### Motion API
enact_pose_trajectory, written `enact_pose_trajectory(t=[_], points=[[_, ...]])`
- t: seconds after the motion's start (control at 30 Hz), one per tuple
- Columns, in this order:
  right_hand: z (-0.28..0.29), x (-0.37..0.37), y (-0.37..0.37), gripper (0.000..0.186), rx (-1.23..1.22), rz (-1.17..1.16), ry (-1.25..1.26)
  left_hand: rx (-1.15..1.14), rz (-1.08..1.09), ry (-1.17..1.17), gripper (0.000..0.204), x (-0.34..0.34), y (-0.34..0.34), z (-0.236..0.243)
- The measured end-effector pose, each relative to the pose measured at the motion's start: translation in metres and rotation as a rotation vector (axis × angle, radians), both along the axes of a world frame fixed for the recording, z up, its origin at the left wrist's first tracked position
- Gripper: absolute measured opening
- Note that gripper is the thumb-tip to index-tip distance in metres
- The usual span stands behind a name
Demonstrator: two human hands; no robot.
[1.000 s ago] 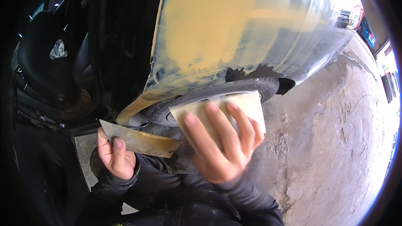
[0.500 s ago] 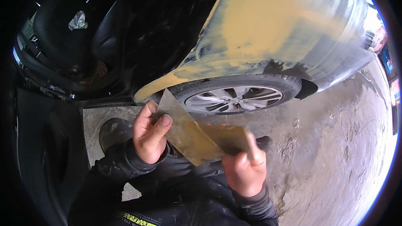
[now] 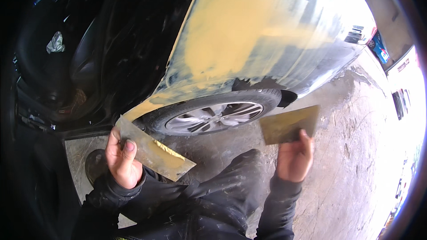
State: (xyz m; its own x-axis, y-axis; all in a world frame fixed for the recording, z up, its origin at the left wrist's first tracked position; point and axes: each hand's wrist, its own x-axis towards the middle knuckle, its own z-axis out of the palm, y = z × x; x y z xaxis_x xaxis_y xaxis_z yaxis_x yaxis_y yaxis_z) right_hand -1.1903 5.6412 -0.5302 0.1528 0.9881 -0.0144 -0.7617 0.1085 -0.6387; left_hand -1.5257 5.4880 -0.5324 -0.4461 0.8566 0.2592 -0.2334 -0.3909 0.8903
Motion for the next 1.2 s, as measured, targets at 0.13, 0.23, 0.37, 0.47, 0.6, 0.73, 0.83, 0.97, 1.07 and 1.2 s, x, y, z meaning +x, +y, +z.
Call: enact_pose_trajectory(t=[0.13,0.23,0.37,0.47,0.6,0.73,0.83,0.97,1.07,1.2], points=[[0.042,-0.015,0.007,0.043,0.478,-0.421,-0.787,-0.094,-0.008,0.085,0.034,0.001,-0.005,0.0],[0.071,-0.047,0.013,0.042,0.646,-0.664,-1.171,-0.121,-0.022,0.139,0.035,0.001,-0.007,0.002],[0.101,-0.085,0.034,0.042,0.818,-0.734,-1.205,-0.105,-0.009,0.172,0.031,0.003,-0.013,0.007],[0.121,-0.106,0.059,0.043,1.034,-0.785,-1.145,-0.106,-0.018,0.16,0.031,0.004,-0.017,0.01],[0.141,-0.121,0.087,0.041,1.232,-0.953,-1.221,-0.159,-0.028,0.202,0.032,0.004,-0.018,0.011],[0.149,-0.127,0.099,0.04,1.266,-0.949,-1.221,-0.166,0.005,0.222,0.032,0.004,-0.016,0.014],[0.144,-0.13,0.097,0.04,1.24,-0.899,-1.194,-0.174,0.028,0.24,0.033,0.002,-0.017,0.015],[0.13,-0.137,0.091,0.041,1.26,-0.93,-1.204,-0.219,0.032,0.23,0.032,-0.002,-0.021,0.013],[0.108,-0.142,0.079,0.042,1.17,-0.935,-1.218,-0.177,-0.014,0.216,0.026,-0.006,-0.02,0.012],[0.077,-0.144,0.062,0.043,1.051,-0.937,-1.277,-0.238,-0.003,0.194,0.032,-0.003,-0.02,0.012]])
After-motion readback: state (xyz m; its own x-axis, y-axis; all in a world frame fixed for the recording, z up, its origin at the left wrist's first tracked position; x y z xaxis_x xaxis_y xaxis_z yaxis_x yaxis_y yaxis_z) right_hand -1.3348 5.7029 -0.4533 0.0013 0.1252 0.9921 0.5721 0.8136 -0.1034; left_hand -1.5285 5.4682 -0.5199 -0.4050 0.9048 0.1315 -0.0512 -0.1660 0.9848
